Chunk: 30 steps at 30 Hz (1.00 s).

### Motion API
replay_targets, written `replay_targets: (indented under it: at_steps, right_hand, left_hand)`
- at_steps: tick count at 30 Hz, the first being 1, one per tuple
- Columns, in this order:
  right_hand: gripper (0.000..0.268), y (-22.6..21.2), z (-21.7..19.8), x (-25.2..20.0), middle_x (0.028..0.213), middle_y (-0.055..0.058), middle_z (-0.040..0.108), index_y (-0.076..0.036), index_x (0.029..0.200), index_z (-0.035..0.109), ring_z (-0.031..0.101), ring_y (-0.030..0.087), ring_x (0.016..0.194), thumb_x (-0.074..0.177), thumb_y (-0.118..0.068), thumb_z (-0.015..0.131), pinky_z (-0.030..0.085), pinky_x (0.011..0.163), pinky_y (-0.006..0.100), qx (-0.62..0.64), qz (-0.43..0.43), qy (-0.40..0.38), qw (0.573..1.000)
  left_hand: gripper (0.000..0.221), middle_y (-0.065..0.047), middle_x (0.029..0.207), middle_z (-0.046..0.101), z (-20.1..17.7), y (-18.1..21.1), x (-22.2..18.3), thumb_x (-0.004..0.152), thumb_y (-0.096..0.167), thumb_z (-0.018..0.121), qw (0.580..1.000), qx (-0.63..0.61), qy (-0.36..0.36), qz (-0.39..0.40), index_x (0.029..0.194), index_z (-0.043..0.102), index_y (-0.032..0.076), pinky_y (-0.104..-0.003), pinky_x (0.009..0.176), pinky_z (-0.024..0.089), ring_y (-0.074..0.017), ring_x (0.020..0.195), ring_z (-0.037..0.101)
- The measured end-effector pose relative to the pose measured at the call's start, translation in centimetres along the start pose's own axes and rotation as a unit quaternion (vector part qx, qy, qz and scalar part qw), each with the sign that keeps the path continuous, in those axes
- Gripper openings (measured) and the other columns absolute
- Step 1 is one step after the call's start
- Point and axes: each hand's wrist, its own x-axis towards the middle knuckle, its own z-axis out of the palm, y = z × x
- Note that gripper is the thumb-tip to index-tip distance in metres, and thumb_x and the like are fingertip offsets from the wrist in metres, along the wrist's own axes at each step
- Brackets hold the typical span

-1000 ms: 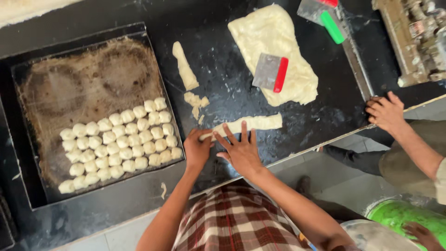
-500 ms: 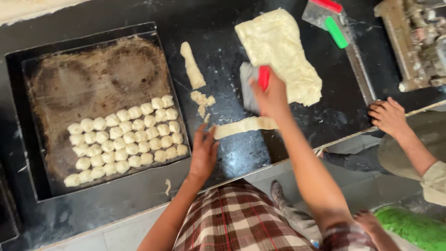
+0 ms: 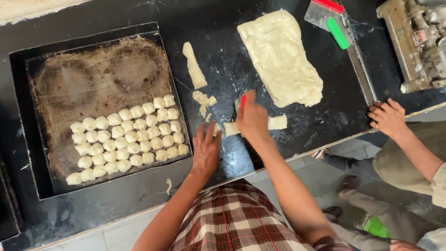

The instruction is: The person shapes small pieces of dough into balls and arranges them in a metal tray, using their hands and a bench scraper to divide the dough on the worktable.

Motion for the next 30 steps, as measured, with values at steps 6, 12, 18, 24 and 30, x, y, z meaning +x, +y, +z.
replay_targets:
  at_steps: [6, 12, 18, 24, 30]
  right_hand:
    - [0.029, 4.3, -3.2, -0.4, 0.080, 0.029, 0.069, -0.006, 0.123, 0.047, 0.066, 0.052, 0.081, 0.100, -0.016, 0.061, 0.047, 0.072, 0.063, 0.005, 0.040, -0.004, 0.999]
    - [0.031, 6.2, -4.5, 0.8, 0.083, 0.029, 0.068, -0.007, 0.116, 0.050, 0.065, 0.054, 0.084, 0.096, -0.022, 0.067, 0.050, 0.072, 0.060, 0.041, 0.076, 0.025, 0.996]
    - [0.027, 9.8, -4.0, -0.3, 0.093, 0.025, 0.070, -0.008, 0.121, 0.055, 0.069, 0.047, 0.090, 0.100, -0.021, 0.067, 0.053, 0.077, 0.052, 0.000, 0.118, 0.034, 0.992]
    - [0.047, 13.2, -8.4, 3.8, 0.140, 0.011, 0.046, -0.010, 0.148, 0.039, 0.057, 0.019, 0.120, 0.110, -0.030, 0.057, 0.053, 0.099, 0.036, 0.421, 0.156, 0.119, 0.885]
    - [0.045, 3.3, -4.2, -1.0, 0.140, 0.012, 0.061, -0.005, 0.143, 0.054, 0.066, 0.019, 0.101, 0.101, -0.010, 0.068, 0.057, 0.091, 0.034, 0.481, -0.025, -0.095, 0.871]
  left_hand:
    - [0.019, -0.016, 0.121, 0.062, 2.5, -1.7, 2.4, 0.096, -0.002, 0.062, 0.932, -0.281, 0.174, -0.151, 0.114, 0.066, 0.002, -0.044, 0.097, 0.049, -0.0332, 0.112, 0.059]
    - [0.020, -0.008, 0.109, 0.070, 0.1, -1.9, 4.0, 0.101, 0.015, 0.066, 0.603, -0.741, 0.079, -0.285, 0.115, 0.067, 0.000, -0.034, 0.095, 0.058, -0.0152, 0.100, 0.068]
    - [0.023, -0.006, 0.108, 0.072, -3.6, -0.7, 3.3, 0.095, 0.004, 0.069, 0.674, -0.688, 0.021, -0.269, 0.117, 0.064, 0.000, -0.031, 0.088, 0.057, -0.0136, 0.097, 0.067]
    - [0.027, -0.003, 0.111, 0.071, -5.7, 0.1, 1.7, 0.096, 0.001, 0.068, 0.703, -0.662, 0.013, -0.260, 0.122, 0.068, -0.003, -0.025, 0.092, 0.053, -0.0092, 0.101, 0.066]
    - [0.027, -0.005, 0.102, 0.071, -8.3, 0.4, 1.0, 0.094, -0.001, 0.070, 0.735, -0.627, 0.039, -0.253, 0.120, 0.067, -0.004, -0.027, 0.084, 0.055, -0.0098, 0.093, 0.066]
